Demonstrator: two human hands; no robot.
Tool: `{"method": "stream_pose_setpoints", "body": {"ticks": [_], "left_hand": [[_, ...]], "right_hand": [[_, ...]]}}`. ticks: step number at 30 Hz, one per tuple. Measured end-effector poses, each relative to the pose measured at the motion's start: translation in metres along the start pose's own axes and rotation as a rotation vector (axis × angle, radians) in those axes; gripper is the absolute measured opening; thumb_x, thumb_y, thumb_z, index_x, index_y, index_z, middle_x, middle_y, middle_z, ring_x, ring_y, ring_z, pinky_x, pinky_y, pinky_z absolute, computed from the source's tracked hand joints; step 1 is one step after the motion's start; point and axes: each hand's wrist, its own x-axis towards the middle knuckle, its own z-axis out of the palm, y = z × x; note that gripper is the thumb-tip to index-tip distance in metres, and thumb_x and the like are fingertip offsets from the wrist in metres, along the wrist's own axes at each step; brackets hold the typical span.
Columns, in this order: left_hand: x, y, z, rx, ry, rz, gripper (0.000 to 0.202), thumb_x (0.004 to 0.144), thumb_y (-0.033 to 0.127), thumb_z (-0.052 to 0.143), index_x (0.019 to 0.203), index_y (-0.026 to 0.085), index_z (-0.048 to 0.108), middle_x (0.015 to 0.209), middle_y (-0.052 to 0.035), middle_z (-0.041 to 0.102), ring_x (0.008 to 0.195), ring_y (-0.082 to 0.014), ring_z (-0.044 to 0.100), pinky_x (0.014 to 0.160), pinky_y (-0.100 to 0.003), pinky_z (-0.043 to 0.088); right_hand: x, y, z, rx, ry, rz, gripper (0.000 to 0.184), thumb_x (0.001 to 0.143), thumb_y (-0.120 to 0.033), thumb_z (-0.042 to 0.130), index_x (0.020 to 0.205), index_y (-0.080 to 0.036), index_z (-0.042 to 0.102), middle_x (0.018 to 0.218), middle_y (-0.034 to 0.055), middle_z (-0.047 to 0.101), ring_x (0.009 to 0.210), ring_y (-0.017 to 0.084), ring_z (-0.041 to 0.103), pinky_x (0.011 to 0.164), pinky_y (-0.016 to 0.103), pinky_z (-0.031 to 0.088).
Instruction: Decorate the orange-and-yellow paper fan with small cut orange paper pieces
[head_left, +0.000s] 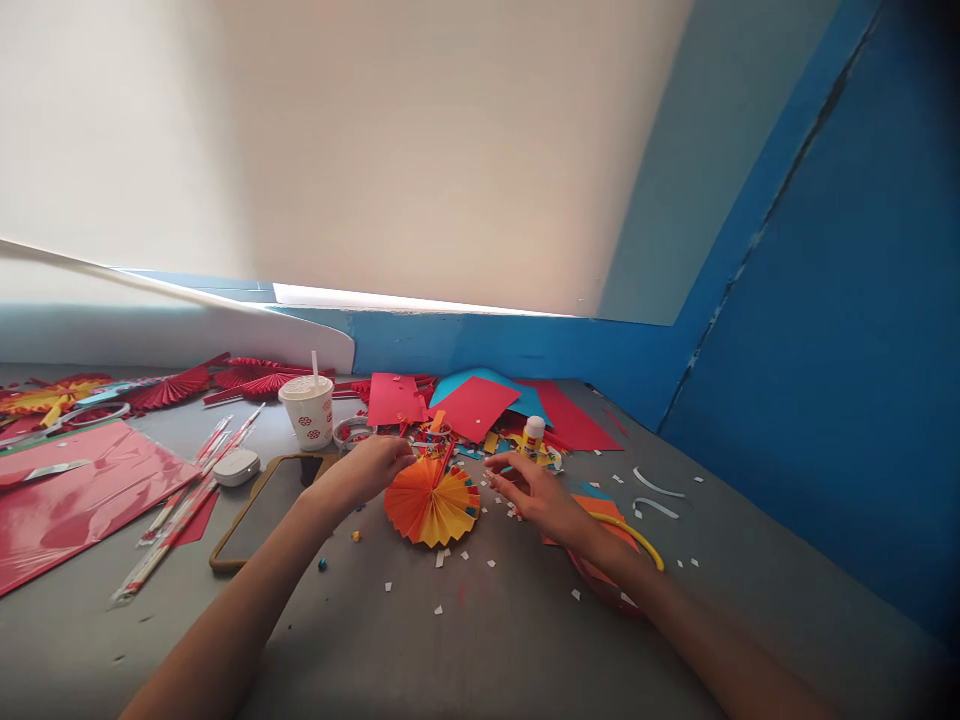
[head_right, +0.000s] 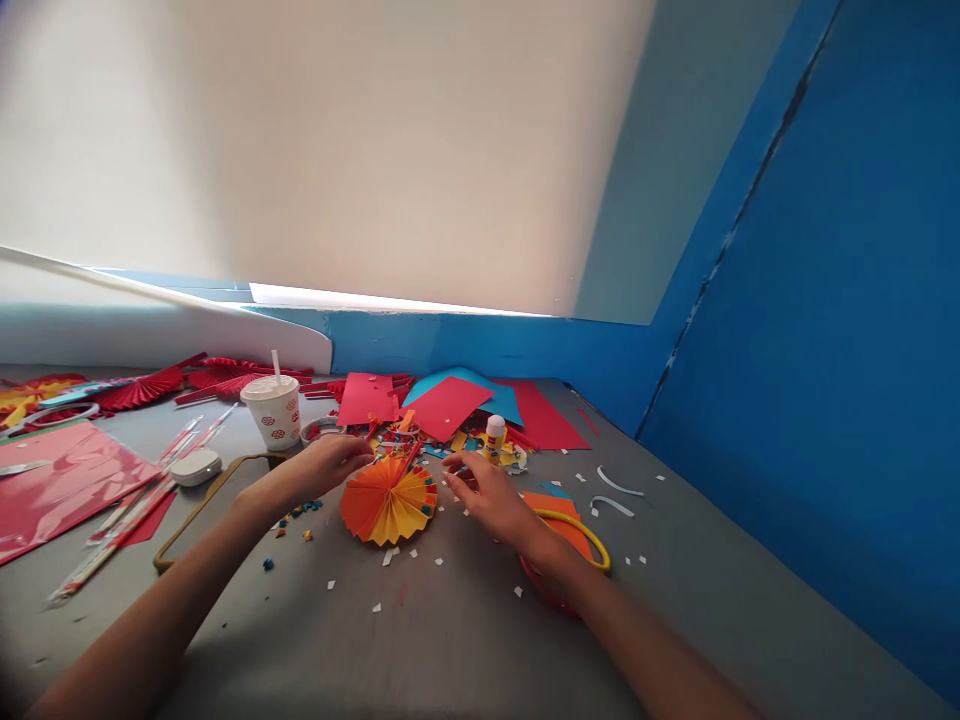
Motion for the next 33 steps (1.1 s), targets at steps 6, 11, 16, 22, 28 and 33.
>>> {"method": "stream_pose_setpoints", "body": {"ticks": [6,11,16,22,28,33], "left_hand": [[0.003,0.005,0.017,0.038,-0.048,0.002,0.029,0.093,0.030,0.057,0.118,0.016,0.058,0.119,-0.0092,0.060,0.101,-0.0224,0.062,0.085,-0.043,0.054],[0.002,0.011,0.018,0.044,-0.046,0.011,0.027,0.093,0.030,0.057,0.116,0.016,0.059,0.118,-0.0090,0.061,0.101,-0.0223,0.062,0.086,-0.043,0.053],[0.001,0.014,0.018,0.032,-0.011,0.013,0.027,0.093,0.030,0.057,0.116,0.016,0.059,0.119,-0.0090,0.061,0.101,-0.0223,0.062,0.086,-0.043,0.053],[0.002,0.012,0.017,0.029,0.077,0.007,0.026,0.093,0.029,0.057,0.116,0.015,0.059,0.119,-0.0090,0.061,0.102,-0.0226,0.062,0.086,-0.043,0.053],[0.002,0.016,0.007,0.036,0.231,0.005,0.032,0.095,0.028,0.054,0.125,0.018,0.053,0.125,-0.0100,0.057,0.107,-0.0243,0.059,0.090,-0.046,0.051],[0.001,0.022,0.008,0.038,0.234,0.021,0.032,0.095,0.027,0.053,0.125,0.018,0.053,0.124,-0.0099,0.058,0.107,-0.0242,0.060,0.091,-0.046,0.051]], "right_hand": [[0.003,0.011,0.017,0.200,-0.043,0.100,0.028,0.093,-0.029,0.059,0.119,-0.016,0.057,0.120,0.0081,0.061,0.100,0.022,0.063,0.084,0.043,0.054],[0.005,0.015,0.024,0.349,-0.025,0.156,0.031,0.093,-0.028,0.060,0.122,-0.017,0.056,0.124,0.0087,0.058,0.103,0.023,0.062,0.085,0.043,0.054],[0.002,0.016,0.031,0.437,-0.044,0.171,0.031,0.093,-0.027,0.060,0.122,-0.017,0.055,0.121,0.0084,0.059,0.100,0.022,0.063,0.083,0.042,0.055],[0.003,0.014,0.031,0.431,-0.009,0.093,0.032,0.093,-0.027,0.060,0.123,-0.017,0.054,0.118,0.0079,0.061,0.097,0.021,0.064,0.080,0.041,0.056],[0.008,0.011,0.016,0.264,0.152,-0.034,0.033,0.093,-0.028,0.060,0.124,-0.018,0.054,0.122,0.0086,0.058,0.103,0.023,0.062,0.084,0.043,0.054],[0.007,0.008,0.007,0.011,0.194,-0.124,0.024,0.093,-0.029,0.059,0.113,-0.017,0.059,0.112,0.0068,0.062,0.092,0.020,0.063,0.078,0.038,0.055]]}}
